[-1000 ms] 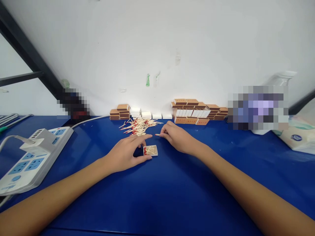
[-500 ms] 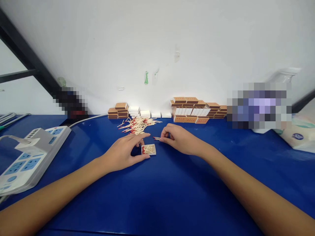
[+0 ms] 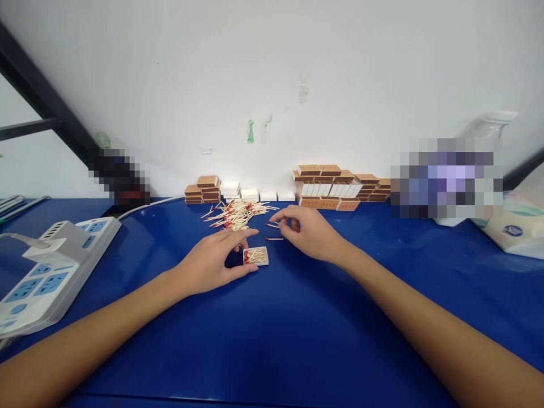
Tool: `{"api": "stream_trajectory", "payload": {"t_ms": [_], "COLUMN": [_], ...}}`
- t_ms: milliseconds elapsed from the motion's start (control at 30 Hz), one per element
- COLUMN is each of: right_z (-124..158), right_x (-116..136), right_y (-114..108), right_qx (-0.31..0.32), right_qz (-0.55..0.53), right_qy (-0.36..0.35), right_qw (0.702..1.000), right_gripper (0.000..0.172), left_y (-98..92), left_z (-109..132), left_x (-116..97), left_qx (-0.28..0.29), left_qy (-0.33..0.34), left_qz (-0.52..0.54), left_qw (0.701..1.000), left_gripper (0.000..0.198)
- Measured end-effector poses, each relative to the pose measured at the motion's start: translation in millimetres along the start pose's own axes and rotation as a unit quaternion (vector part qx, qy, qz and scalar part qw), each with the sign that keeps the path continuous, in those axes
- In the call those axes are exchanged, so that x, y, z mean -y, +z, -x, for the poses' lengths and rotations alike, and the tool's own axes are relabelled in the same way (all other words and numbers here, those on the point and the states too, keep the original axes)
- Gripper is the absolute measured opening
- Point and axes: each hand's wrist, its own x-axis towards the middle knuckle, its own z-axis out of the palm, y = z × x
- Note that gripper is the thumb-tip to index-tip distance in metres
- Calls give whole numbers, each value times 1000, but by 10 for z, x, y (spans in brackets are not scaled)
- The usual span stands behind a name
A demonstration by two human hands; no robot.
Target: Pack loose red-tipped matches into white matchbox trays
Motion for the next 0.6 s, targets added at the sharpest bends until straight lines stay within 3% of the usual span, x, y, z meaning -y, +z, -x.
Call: {"api": "stream_trajectory", "payload": {"t_ms": [100,200,367,500,600], "right_z": [-5,-18,-34,-26,-16], "right_x": [-10,-28,-87,-125,-167], "right_y": [19,22,-10,-6,26], "right_qx": [-24,-3,78,56,33], "right_qz": [-86,-171,-46,-2,28], "right_qy": [44,97,84,74,20], "right_qw": [995,981,992,996,999], "right_gripper": [25,33,27,30,38], "left_y": [2,8,5,-5,-11], "left_z": [8,12,6,7,10], "left_x": [4,12,15,4,-4], "left_qx": [2,3,4,5,6], "left_qy": [0,4,2,4,2], "left_qz": [2,-5,-9,-5,-2], "left_qw": [1000,1000,1000,1000,1000], "left_gripper": [62,63,62,62,62]}}
